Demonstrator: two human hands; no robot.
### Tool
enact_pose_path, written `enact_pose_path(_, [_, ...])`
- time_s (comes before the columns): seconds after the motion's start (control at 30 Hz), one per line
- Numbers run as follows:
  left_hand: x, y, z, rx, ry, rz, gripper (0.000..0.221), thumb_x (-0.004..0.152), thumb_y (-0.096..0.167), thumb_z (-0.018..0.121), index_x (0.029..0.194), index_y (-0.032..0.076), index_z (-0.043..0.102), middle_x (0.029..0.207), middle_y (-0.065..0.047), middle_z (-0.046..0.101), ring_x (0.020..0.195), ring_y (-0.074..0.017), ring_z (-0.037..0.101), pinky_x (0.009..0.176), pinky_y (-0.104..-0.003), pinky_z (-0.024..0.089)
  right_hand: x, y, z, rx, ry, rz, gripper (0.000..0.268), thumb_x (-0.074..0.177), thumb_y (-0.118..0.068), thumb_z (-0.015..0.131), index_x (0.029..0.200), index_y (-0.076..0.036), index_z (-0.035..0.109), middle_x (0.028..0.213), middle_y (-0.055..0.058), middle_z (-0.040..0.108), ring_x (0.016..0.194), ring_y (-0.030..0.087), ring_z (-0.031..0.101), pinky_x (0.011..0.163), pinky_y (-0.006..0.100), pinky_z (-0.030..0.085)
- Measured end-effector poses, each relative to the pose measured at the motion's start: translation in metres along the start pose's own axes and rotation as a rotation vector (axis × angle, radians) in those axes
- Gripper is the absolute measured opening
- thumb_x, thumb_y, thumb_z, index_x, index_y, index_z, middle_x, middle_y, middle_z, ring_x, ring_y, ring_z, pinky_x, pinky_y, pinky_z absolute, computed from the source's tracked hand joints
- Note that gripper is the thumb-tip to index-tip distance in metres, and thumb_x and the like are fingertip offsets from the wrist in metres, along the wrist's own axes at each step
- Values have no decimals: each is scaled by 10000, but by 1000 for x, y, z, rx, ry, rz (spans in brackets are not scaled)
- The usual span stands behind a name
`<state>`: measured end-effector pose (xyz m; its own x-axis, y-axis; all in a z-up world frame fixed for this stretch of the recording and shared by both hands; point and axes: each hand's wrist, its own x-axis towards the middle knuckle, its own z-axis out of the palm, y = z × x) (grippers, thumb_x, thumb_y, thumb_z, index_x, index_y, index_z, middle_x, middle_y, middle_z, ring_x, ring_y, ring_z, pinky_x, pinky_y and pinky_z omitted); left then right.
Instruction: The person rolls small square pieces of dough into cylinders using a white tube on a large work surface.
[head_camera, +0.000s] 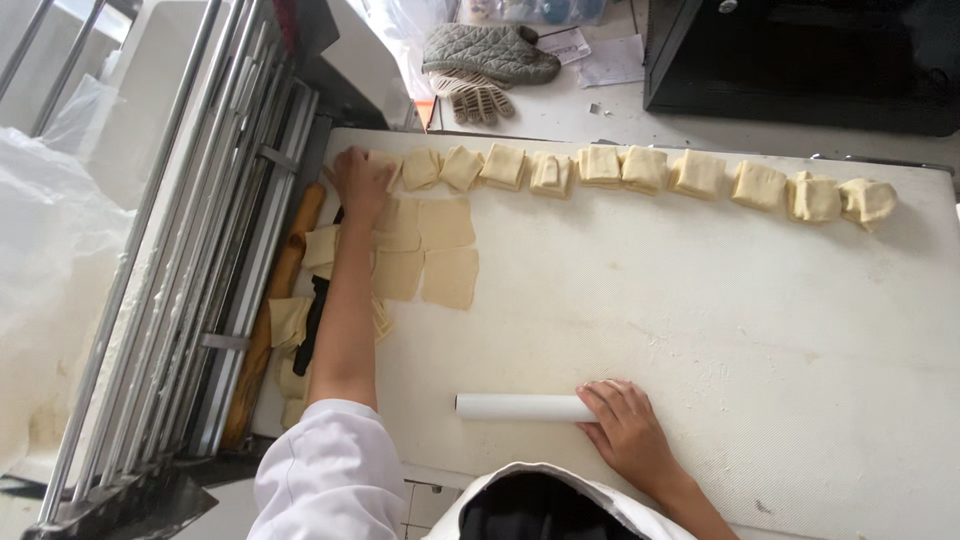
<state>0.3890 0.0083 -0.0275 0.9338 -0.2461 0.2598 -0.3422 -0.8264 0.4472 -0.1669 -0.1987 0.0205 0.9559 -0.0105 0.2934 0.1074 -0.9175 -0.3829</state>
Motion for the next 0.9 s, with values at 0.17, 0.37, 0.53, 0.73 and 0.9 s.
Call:
enact_pose_path(0.17, [-25, 39, -36, -317, 176, 104, 516, 837, 89, 825, 1260, 52, 532, 960, -116, 651, 900, -293, 645, 935, -501, 434, 10, -8, 3, -37, -1, -90, 492, 847, -313, 749, 1247, -49, 637, 1183, 128, 640, 1129, 316, 582, 976, 492, 470])
enact_pose_path(0.37, [-122, 154, -41, -524, -36, 329, 492, 794, 191, 901, 1235, 167, 684, 629, -26, 603, 562, -158, 606, 551, -363, 507, 21, -19, 5, -68, -32, -190, 446, 842, -268, 756, 1225, -64, 655, 1122, 116, 641, 1042, 304, 593, 918, 468, 499])
enact_pose_path(0.53, [-254, 272, 8, -970, -692, 360, 317, 851, 235, 820, 1134, 130, 726, 919, -80, 774, 807, -151, 728, 698, -324, 598, 9, -13, -13, -92, -70, -170, 456, 797, -230, 753, 1207, -54, 657, 1085, 132, 625, 995, 320, 586, 879, 470, 490])
enact_pose_path(0.73, [-289, 320, 53, -737, -319, 740, 155, 860, 224, 765, 1006, 173, 751, 1105, -69, 737, 1025, -273, 681, 889, -364, 558, -15, -1, -33, -156, 19, -117, 436, 823, -228, 748, 1212, -64, 643, 1071, 124, 617, 998, 312, 587, 887, 458, 482])
enact_pose_path(0.9, [-293, 316, 37, -529, -103, 1017, 153, 858, 191, 739, 995, 125, 753, 1054, -12, 733, 1089, -240, 688, 1052, -425, 513, -25, 1, -35, -171, 38, -109, 437, 844, -240, 745, 1222, -50, 634, 1080, 129, 624, 1008, 305, 593, 899, 453, 483])
